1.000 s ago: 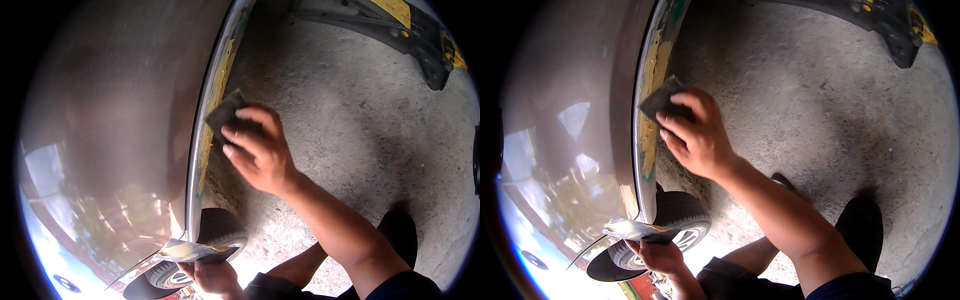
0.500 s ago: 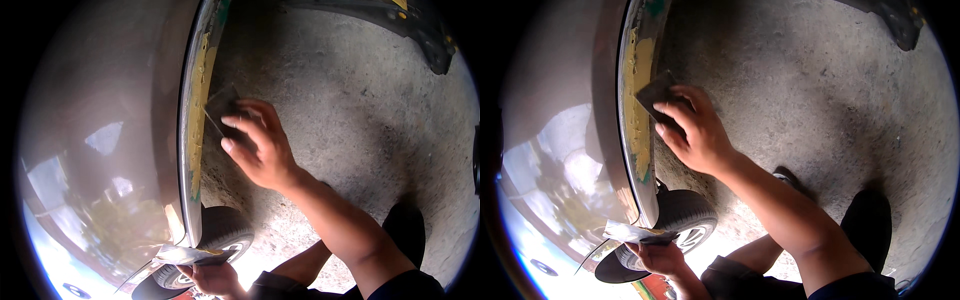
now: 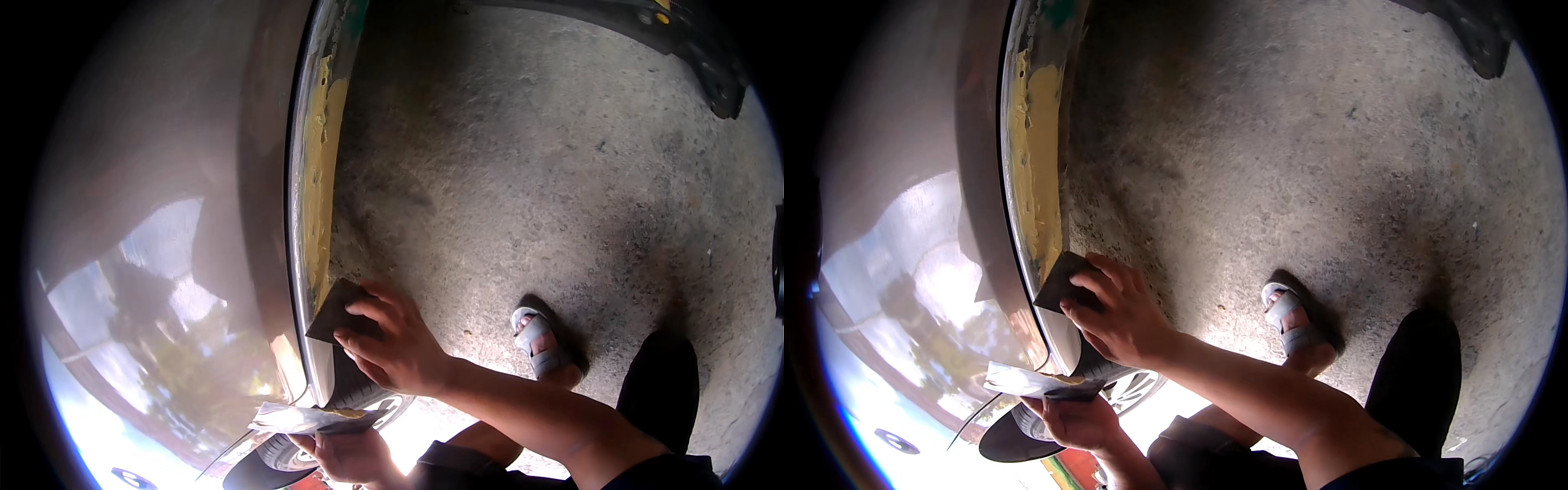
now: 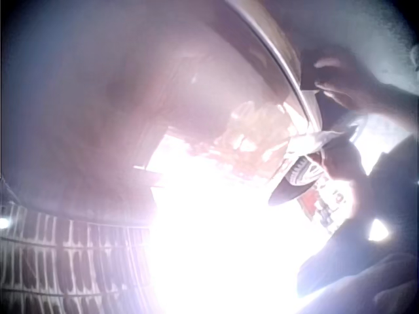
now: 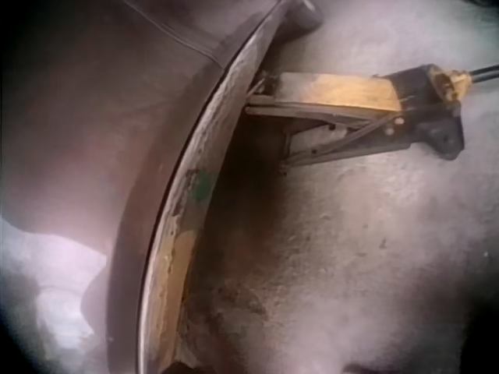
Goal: The person applies yellow body filler to the side and rear bumper of a car using two metal spreaders. They smooth the filler over the surface and then walk around the vehicle to inspect the work.
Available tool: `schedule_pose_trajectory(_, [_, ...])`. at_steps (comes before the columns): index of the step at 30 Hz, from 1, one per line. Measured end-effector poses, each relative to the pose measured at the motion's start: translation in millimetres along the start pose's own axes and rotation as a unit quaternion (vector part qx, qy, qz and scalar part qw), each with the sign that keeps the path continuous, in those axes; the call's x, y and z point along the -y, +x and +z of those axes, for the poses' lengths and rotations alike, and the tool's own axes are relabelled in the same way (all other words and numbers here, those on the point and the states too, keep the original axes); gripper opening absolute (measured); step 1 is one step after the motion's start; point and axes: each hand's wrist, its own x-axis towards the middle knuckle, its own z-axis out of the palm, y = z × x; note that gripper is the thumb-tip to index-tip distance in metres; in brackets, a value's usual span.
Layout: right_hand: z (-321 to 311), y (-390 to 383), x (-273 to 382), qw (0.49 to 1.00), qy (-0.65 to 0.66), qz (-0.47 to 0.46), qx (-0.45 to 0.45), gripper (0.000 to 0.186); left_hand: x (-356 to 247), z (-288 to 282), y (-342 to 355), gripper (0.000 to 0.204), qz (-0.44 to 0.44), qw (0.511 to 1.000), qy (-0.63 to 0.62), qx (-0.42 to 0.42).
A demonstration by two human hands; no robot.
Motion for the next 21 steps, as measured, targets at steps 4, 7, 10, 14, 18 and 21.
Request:
schedule_pose_trajectory(4, [-25, 26, -21, 0.998, 0.037, 0.025, -0.044, 0.032, 2, 6, 1, 0.069, 0.01, 0.999, 0.018, -0.028])
schedule_pose_trajectory(7, [-52, 82, -53, 0.993, 0.046, 0.01, -0.109, 0.034, 4, 9, 1, 0.071, 0.017, 1.0, 0.017, -0.009])
schedule_pose_trajectory(10, [-76, 125, -63, 0.987, 0.004, -0.063, -0.148, 0.036, 7, 10, 0, 0.072, 0.026, 0.999, 0.015, -0.012])
schedule_pose_trajectory(14, [-64, 127, -60, 0.986, 0.03, -0.074, -0.149, 0.035, 8, 16, 2, 0.07, 0.035, 0.999, 0.036, -0.016])
schedule_pose_trajectory(18, [-40, 86, -41, 0.99, 0.072, -0.044, -0.11, 0.037, 0, 20, 5, 0.067, 0.035, 0.999, 0.009, 0.013])
schedule_pose_trajectory(21, [-19, 54, -29, 0.986, 0.151, 0.016, -0.07, 0.037, -2, 11, 4, 0.065, 0.043, 0.999, 0.006, 0.011])
